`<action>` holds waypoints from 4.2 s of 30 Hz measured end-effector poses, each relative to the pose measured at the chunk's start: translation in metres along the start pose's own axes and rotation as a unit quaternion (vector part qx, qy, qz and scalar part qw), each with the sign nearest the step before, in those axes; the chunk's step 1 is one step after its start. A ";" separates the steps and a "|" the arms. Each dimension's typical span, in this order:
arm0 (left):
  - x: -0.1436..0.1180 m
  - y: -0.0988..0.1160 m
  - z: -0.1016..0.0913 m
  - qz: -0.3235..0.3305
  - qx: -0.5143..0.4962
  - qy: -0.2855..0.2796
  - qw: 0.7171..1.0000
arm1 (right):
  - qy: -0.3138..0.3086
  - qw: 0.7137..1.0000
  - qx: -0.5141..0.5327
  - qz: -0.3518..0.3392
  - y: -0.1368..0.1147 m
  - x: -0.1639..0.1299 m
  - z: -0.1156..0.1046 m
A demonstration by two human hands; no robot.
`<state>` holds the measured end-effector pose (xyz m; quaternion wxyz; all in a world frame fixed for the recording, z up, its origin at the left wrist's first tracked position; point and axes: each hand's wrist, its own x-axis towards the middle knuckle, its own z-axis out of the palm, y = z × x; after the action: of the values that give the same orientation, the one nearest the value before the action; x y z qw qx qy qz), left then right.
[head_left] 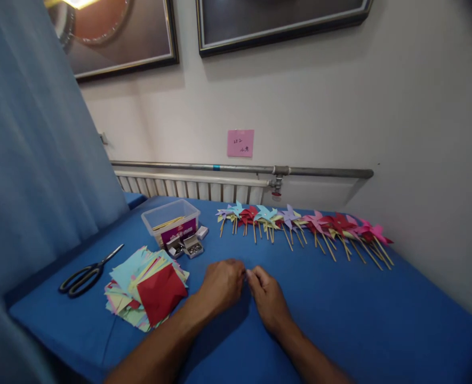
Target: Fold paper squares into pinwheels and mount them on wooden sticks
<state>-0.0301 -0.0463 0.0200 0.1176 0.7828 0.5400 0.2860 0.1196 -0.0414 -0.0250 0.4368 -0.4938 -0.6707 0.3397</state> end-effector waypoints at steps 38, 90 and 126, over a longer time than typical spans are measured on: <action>-0.129 -0.105 -0.073 -0.171 0.335 0.202 0.904 | -0.011 1.000 -0.001 0.016 -0.003 0.004 0.004; -0.120 -0.088 -0.112 -0.097 0.146 0.318 0.932 | -0.012 1.000 0.006 0.015 0.002 0.005 0.005; -0.025 -0.040 -0.095 -0.176 -0.030 0.284 0.942 | -0.011 0.998 0.064 0.022 -0.006 0.001 0.003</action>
<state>-0.1222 -0.0655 0.0693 0.0315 0.5576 0.6713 0.4873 0.1141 -0.0422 -0.0208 0.4524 -0.4754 -0.6415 0.3973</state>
